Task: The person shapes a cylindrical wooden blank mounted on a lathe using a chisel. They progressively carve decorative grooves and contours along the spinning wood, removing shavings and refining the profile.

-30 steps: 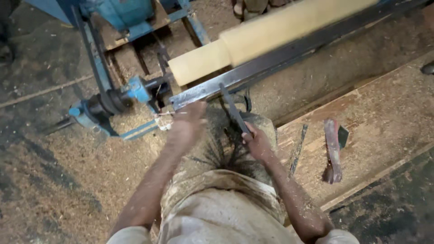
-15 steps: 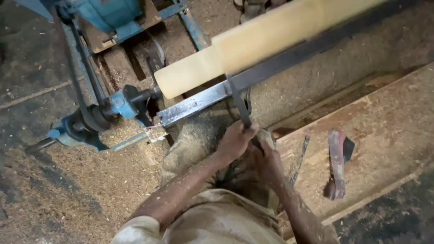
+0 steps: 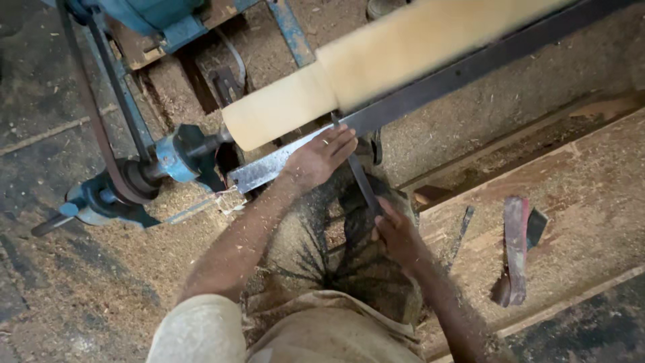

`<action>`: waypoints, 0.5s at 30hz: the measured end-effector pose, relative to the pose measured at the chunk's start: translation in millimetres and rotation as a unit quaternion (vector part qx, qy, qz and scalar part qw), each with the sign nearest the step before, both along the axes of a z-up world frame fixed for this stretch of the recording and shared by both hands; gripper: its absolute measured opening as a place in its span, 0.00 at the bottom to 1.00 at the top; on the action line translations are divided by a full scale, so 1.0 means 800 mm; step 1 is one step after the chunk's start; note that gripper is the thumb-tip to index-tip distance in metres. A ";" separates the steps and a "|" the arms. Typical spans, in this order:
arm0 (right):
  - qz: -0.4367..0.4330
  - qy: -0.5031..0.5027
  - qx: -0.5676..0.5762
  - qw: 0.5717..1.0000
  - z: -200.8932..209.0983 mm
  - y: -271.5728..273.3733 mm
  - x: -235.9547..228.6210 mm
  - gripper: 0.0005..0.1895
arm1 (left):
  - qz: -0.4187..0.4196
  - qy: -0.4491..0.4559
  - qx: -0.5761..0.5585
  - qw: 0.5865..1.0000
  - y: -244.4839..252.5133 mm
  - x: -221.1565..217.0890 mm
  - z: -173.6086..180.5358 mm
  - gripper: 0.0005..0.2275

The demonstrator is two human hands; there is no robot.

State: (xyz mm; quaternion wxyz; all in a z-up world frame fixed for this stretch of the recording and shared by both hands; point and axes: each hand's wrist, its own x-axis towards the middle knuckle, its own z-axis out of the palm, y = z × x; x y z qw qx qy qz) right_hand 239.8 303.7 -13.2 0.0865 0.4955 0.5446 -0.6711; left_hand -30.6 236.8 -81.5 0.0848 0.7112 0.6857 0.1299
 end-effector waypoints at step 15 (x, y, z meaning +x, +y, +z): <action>0.150 0.158 0.231 0.948 0.003 0.019 -0.002 0.27 | 0.020 0.014 0.030 0.999 0.008 0.000 -0.002 0.29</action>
